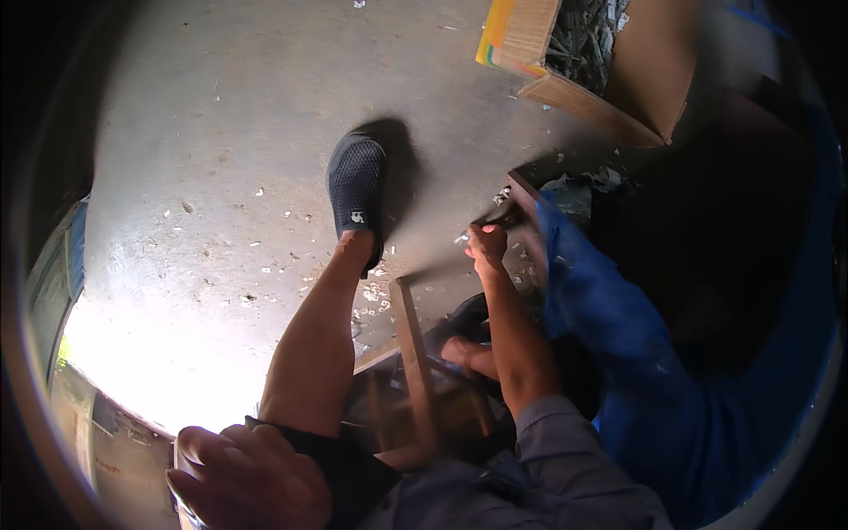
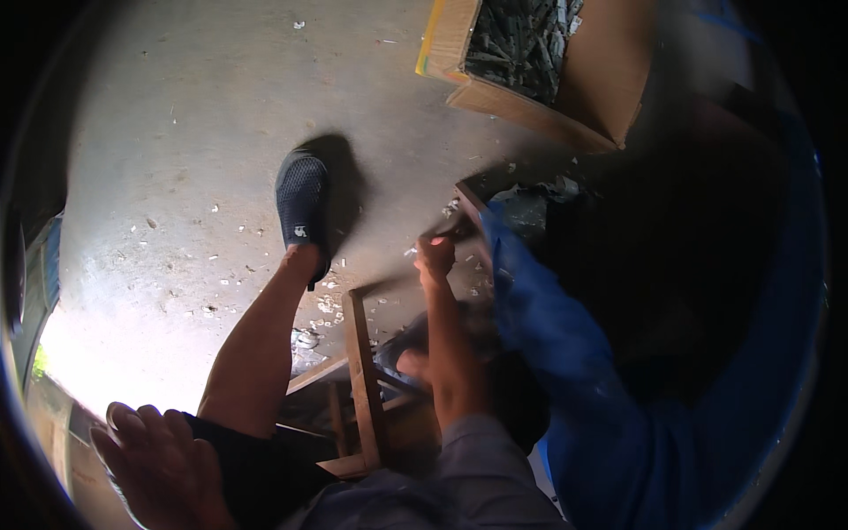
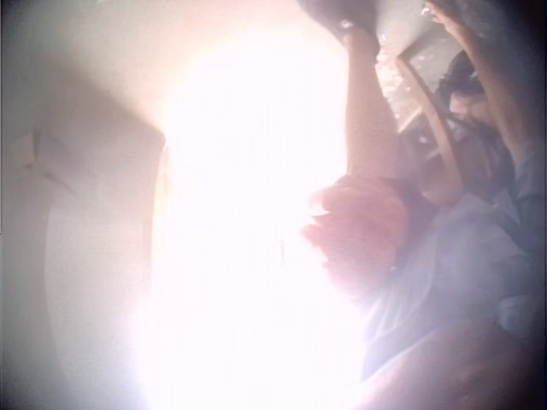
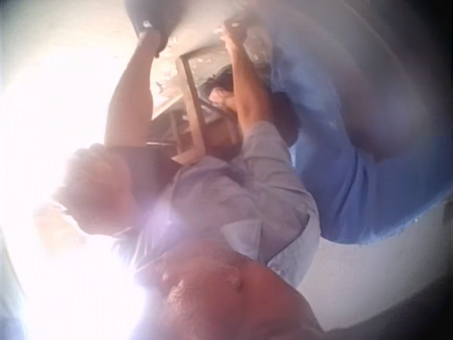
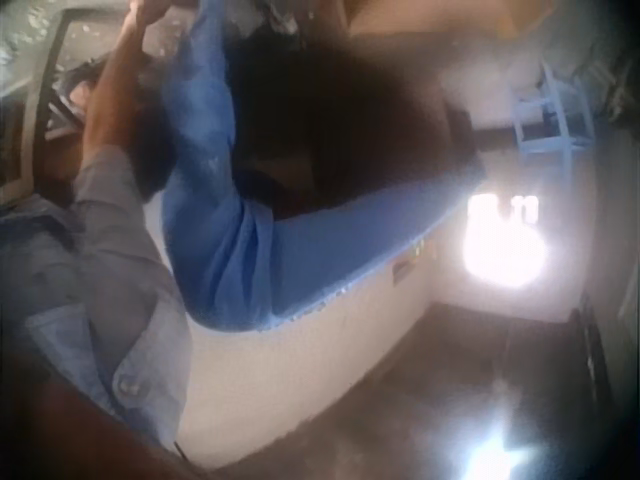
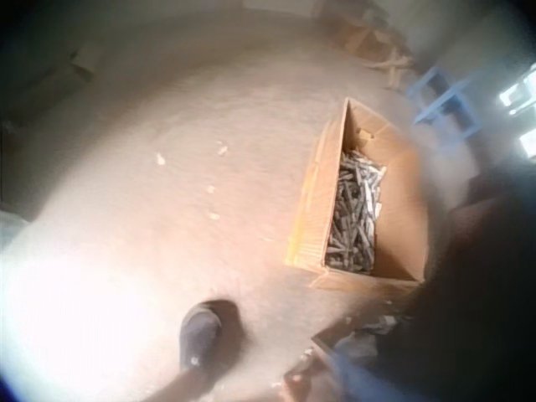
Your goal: The person uses pliers and a screwdriver to assemble small metal components on a blue-covered table.
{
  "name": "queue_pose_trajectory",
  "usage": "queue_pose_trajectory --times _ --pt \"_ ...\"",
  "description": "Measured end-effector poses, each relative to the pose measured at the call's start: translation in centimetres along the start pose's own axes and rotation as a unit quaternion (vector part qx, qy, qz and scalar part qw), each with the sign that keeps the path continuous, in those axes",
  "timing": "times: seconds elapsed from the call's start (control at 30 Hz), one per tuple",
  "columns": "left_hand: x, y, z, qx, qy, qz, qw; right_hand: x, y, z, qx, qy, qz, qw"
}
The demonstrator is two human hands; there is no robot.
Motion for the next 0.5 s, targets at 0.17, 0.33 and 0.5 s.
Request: queue_pose_trajectory --times 0.17,0.33,0.5 --pt "-1.1 0.5 1.6 -0.010 -0.074 0.057 0.996 -1.6 7.1 -4.0 -0.005 -0.160 -0.063 0.985" --pt "-1.1 -0.7 2.2 -0.035 -0.197 0.057 0.978 -1.1 22.4 -13.5 -0.006 -0.340 -0.308 0.889" --pt "-3.4 3.0 1.5 -0.093 -0.332 -0.109 0.932 4.2 38.8 -19.6 -0.013 -0.429 -0.416 0.802"
Point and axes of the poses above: each hand's wrist, its own y-axis away from the middle knuckle, its own x-axis out of the back of the hand, z = x × y, the point moved 8 cm from there along -y, towards the middle knuckle
